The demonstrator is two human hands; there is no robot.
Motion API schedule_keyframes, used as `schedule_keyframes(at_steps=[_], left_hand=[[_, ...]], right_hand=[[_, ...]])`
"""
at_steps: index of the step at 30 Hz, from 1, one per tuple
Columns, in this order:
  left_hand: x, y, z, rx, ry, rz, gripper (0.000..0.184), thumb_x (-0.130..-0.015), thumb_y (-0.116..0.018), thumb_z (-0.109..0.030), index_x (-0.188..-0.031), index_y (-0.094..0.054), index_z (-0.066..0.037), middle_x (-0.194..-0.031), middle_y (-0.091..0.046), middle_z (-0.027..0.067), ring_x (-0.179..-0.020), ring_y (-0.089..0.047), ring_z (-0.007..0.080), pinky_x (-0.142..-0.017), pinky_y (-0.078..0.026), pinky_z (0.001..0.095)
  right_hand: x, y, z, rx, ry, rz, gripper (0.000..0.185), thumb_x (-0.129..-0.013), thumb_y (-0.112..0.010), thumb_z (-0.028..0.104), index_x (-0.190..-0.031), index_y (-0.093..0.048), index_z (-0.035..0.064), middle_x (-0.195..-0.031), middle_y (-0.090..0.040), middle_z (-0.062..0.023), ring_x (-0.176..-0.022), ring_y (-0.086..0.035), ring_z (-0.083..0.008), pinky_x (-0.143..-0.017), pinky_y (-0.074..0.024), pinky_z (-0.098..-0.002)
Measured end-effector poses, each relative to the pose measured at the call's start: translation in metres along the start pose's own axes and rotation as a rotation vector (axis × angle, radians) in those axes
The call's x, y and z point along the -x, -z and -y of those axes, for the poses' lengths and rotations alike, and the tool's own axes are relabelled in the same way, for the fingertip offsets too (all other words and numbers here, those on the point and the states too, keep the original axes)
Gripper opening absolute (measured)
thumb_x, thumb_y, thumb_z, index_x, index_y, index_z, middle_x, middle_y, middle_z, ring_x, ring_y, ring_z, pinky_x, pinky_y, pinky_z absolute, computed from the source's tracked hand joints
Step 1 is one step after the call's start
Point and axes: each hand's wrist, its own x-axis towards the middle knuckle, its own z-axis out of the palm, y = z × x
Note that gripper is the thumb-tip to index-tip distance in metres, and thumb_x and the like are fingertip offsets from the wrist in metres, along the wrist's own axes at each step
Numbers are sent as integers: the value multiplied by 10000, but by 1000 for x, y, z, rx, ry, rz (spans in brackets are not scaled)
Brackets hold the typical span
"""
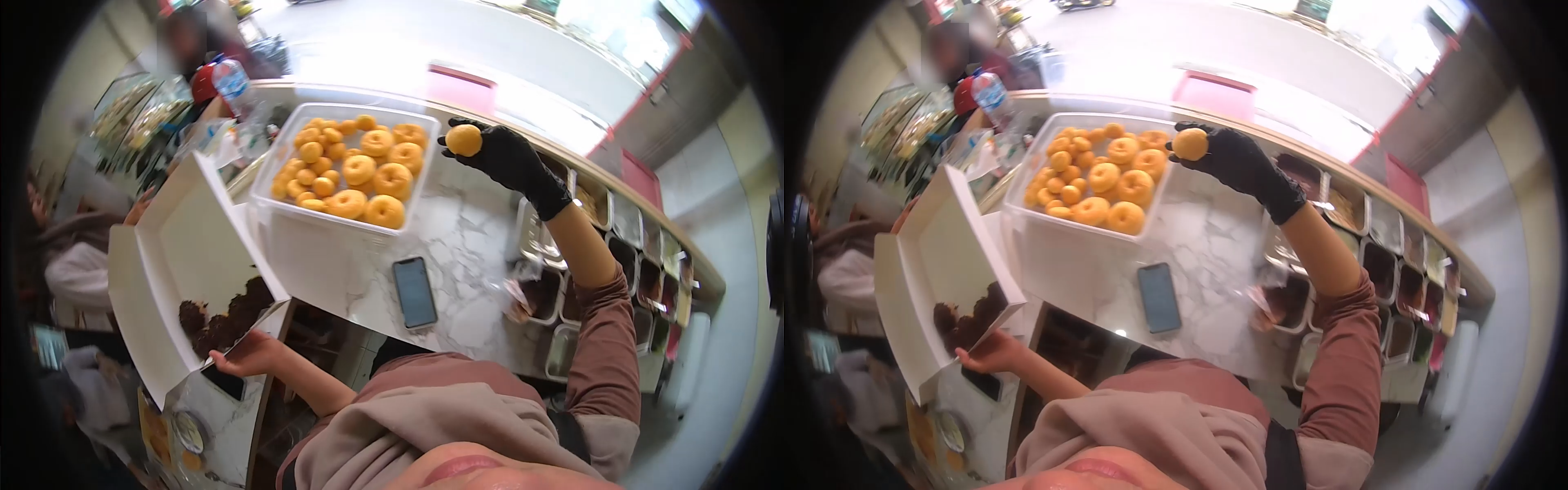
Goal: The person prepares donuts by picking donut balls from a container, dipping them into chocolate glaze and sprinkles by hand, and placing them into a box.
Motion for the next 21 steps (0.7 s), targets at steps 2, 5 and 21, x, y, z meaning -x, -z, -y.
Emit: schedule_keyframes(at_steps=[2, 5, 21], left_hand=[[14, 6, -7, 26, 34, 21, 380, -673, -510, -209, -957, -493, 43, -970, -528, 186, -878, -534, 287, -778, -448, 365], [40, 16, -15, 75, 81, 32, 257, -654, -531, -187, -814, -531, 15, -848, -554, 171, -786, -553, 263, -716, -458, 338], [159, 28, -36, 33, 12, 73, 346, -603, -579, -159, -928, -494, -76, -962, -522, 142, -910, -508, 260, -808, -395, 368]], right_hand=[[48, 22, -3, -61, -140, -44, 329, -747, -582, 219, -1017, -527, 40, -850, -597, -85, -777, -571, -188, -703, -443, -247], [125, 54, -8, -1293, -388, -165, 363, -785, -530, 226, -1081, -478, 22, -981, -554, -80, -884, -543, -179, -748, -450, -290], [492, 175, -136, -22, -990, -402, 456, -541, -696, 54, -963, -531, -3, -893, -583, -76, -829, -552, -135, -761, -431, -247]])
